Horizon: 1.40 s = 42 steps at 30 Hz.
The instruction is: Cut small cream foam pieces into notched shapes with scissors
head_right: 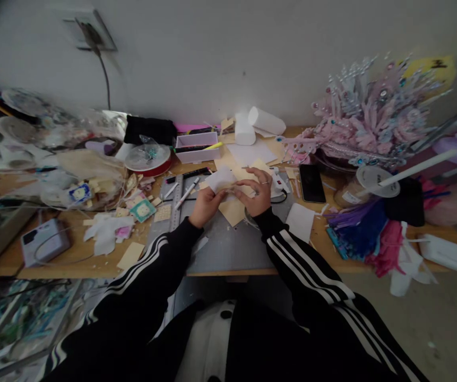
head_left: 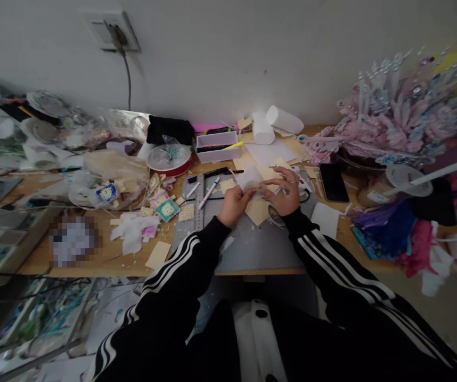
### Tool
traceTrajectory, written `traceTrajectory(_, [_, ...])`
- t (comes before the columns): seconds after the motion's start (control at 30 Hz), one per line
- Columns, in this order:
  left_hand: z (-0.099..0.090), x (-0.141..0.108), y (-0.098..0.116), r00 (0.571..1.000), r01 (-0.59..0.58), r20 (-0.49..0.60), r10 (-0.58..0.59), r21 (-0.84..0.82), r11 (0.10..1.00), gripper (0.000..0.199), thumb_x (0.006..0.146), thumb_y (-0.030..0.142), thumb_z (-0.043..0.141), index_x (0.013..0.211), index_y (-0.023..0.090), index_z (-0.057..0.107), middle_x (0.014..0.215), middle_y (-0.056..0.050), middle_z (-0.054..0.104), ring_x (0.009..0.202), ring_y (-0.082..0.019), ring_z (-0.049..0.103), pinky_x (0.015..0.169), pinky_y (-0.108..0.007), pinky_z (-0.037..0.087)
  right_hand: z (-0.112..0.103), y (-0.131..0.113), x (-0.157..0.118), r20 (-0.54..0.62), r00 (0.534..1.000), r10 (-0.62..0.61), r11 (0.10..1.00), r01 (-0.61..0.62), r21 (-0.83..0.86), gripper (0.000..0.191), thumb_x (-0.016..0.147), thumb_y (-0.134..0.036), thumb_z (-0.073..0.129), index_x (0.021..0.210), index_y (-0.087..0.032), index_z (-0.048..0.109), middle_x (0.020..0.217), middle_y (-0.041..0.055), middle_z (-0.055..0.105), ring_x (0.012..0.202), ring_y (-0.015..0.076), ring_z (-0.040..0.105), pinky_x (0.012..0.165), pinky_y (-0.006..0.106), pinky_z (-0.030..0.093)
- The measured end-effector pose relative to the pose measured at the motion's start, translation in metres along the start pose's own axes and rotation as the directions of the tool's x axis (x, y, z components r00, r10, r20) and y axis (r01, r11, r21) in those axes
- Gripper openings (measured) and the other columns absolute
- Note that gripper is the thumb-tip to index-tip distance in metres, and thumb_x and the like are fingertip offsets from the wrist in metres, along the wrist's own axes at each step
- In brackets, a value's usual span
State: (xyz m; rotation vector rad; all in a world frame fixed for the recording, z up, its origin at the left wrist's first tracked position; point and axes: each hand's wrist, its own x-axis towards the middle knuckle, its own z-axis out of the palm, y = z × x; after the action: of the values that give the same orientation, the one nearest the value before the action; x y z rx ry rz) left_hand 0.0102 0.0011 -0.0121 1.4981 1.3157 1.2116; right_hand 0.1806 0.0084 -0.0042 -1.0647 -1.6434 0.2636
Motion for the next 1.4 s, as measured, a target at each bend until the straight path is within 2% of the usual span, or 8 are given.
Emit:
traceTrajectory(0.2, [0.000,0.000,-0.006,0.992,-0.124,0.024,0.121,0.175,0.977,0.015,0.084,0.022,0.065,0.094,0.015,0.074,0.091,-0.007,0.078,0.082,-0.020,0.069,0.075,-0.028,0.051,0.005,0.003,-0.004,0.099,0.988,0.114,0.993,-0.115,0.001,0.009,0.075,-0.035,0.079,0.075,-0.027,0.075,0.116,0.0062,0.066,0.119,0.0286,0.053,0.104,0.050,0.042])
traceTrajectory(0.4, [-0.001,-0.001,-0.004,0.986,-0.166,0.061,0.158,0.177,0.970,0.016,0.085,0.025,0.065,0.095,0.016,0.074,0.093,-0.008,0.078,0.084,-0.022,0.070,0.076,-0.029,0.052,0.014,0.011,-0.007,0.103,0.958,0.267,0.931,-0.284,0.229,0.020,0.077,-0.041,0.071,0.070,-0.023,0.069,0.114,0.0082,0.069,0.112,0.0261,0.060,0.101,0.045,0.046])
traceTrajectory(0.6, [-0.001,0.004,-0.009,0.999,-0.054,0.002,0.054,-0.005,0.999,0.018,0.083,0.026,0.068,0.094,0.014,0.075,0.098,-0.010,0.077,0.088,-0.021,0.070,0.080,-0.031,0.053,0.011,0.027,0.004,-0.076,0.886,0.457,0.843,-0.404,0.355,0.032,0.086,-0.050,0.055,0.072,-0.022,0.061,0.093,0.0063,0.069,0.096,0.0218,0.065,0.089,0.038,0.051])
traceTrajectory(0.73, [-0.001,0.005,-0.009,0.999,-0.004,0.033,0.010,-0.160,0.987,0.028,0.082,0.038,0.070,0.093,0.013,0.074,0.094,-0.009,0.077,0.086,-0.020,0.069,0.076,-0.029,0.054,0.000,0.020,0.008,-0.054,0.963,0.265,0.936,-0.244,0.252,0.033,0.088,-0.047,0.054,0.068,-0.022,0.062,0.081,0.0056,0.067,0.088,0.0223,0.065,0.088,0.040,0.051])
traceTrajectory(0.83, [0.000,0.004,-0.008,1.000,-0.015,0.020,0.018,-0.129,0.992,0.028,0.080,0.039,0.072,0.091,0.013,0.074,0.093,-0.008,0.077,0.085,-0.020,0.069,0.077,-0.029,0.054,-0.002,0.011,0.005,0.019,0.998,0.053,0.988,-0.056,0.146,0.015,0.080,-0.037,0.069,0.075,-0.023,0.068,0.095,0.0075,0.069,0.098,0.0256,0.063,0.096,0.044,0.047])
traceTrajectory(0.9, [0.000,0.004,-0.008,0.999,-0.040,0.005,0.040,-0.082,0.996,0.024,0.080,0.035,0.072,0.091,0.014,0.075,0.094,-0.008,0.078,0.084,-0.020,0.069,0.077,-0.029,0.054,0.000,0.008,0.002,0.066,0.998,0.014,0.995,-0.021,0.098,0.009,0.080,-0.032,0.071,0.080,-0.023,0.071,0.102,0.0086,0.068,0.103,0.0267,0.062,0.098,0.046,0.046])
traceTrajectory(1.17, [-0.001,0.003,-0.009,0.993,-0.114,0.043,0.111,0.090,0.989,0.015,0.082,0.023,0.068,0.093,0.015,0.074,0.095,-0.008,0.078,0.086,-0.021,0.070,0.078,-0.030,0.053,0.001,0.015,0.001,0.173,0.974,0.143,0.982,-0.161,0.095,0.005,0.076,-0.022,0.073,0.076,-0.024,0.068,0.109,0.0063,0.068,0.108,0.0249,0.061,0.102,0.045,0.045])
traceTrajectory(1.4, [0.000,0.002,-0.011,0.994,-0.095,0.060,0.093,0.026,0.995,0.018,0.083,0.026,0.067,0.094,0.014,0.074,0.093,-0.008,0.078,0.082,-0.020,0.069,0.077,-0.030,0.053,0.006,0.018,0.000,0.270,0.901,0.338,0.843,-0.418,0.339,0.025,0.075,-0.043,0.072,0.068,-0.022,0.060,0.106,0.0050,0.067,0.102,0.0225,0.062,0.090,0.037,0.050])
